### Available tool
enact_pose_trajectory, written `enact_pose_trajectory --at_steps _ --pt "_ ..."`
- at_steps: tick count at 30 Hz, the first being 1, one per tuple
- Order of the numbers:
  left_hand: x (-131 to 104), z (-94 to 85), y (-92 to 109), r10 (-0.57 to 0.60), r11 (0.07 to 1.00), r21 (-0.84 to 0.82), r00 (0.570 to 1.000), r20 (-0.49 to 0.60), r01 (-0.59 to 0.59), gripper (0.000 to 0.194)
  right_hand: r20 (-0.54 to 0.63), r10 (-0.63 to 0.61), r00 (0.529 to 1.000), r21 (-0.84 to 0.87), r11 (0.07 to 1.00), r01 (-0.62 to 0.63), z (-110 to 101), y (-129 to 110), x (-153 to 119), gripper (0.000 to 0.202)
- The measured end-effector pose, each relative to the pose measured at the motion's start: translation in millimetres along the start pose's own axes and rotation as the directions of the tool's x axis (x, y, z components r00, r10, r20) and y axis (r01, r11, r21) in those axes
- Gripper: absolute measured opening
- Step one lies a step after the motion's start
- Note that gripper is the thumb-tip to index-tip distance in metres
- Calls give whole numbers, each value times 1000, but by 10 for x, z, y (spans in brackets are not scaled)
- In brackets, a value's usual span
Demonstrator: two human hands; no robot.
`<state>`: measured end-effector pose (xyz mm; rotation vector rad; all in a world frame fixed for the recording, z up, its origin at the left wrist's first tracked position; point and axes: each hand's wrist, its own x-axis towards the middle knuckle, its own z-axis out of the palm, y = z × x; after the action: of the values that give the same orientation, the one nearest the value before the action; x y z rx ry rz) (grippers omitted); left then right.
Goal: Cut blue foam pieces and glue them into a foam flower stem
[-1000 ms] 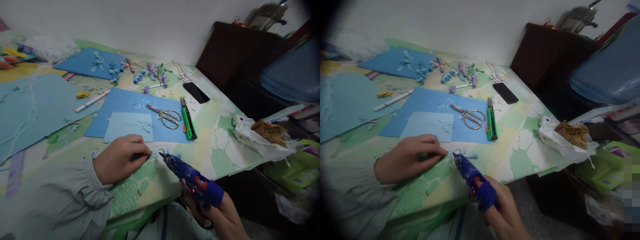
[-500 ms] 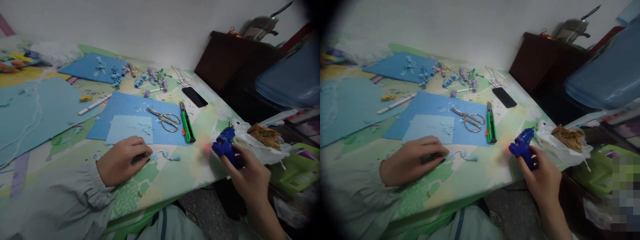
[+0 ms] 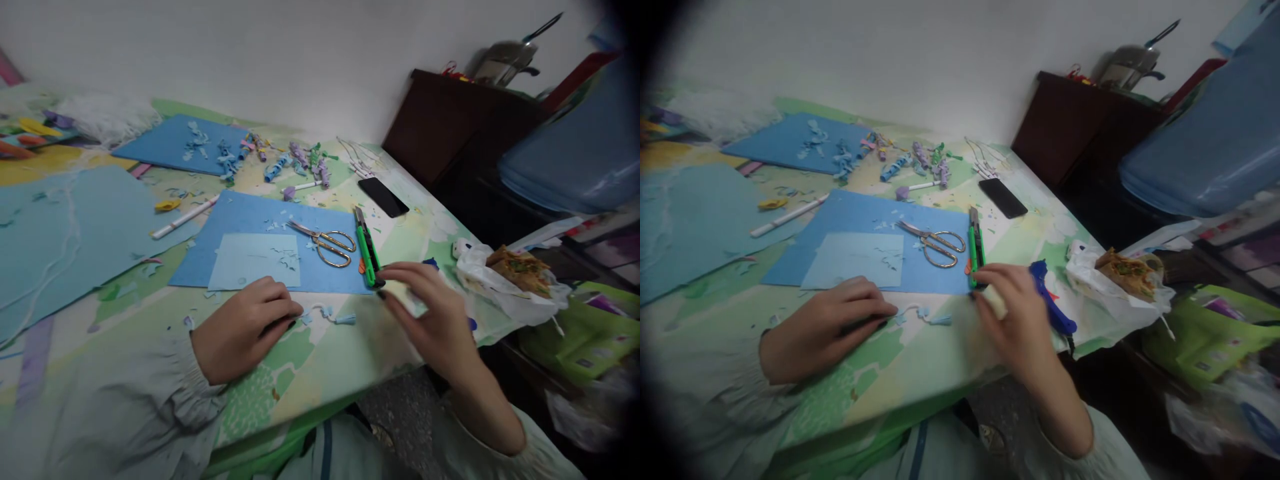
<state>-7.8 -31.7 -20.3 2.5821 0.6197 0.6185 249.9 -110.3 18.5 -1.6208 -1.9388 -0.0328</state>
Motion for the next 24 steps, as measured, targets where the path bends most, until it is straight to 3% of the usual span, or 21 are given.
enact_pose_trajectory --at_steps 2,4,7,14,24 --pt "-6 -1 -5 14 1000 5 1000 -5 -14 26 199 -133 971 206 974 92 163 -175 131 20" --pt "-11 1 -8 37 999 21 999 -5 -37 26 289 -256 922 297 940 168 322 -252 240 20" --pt "-11 17 -6 78 994 75 997 0 -77 28 376 -322 869 331 923 199 472 -251 333 14" --pt "0 46 45 126 968 221 992 -12 -120 30 387 -379 841 327 909 259 531 -227 312 11" --pt "-2 -14 73 57 997 42 997 44 -59 25 389 -396 832 289 910 298 555 -216 269 10"
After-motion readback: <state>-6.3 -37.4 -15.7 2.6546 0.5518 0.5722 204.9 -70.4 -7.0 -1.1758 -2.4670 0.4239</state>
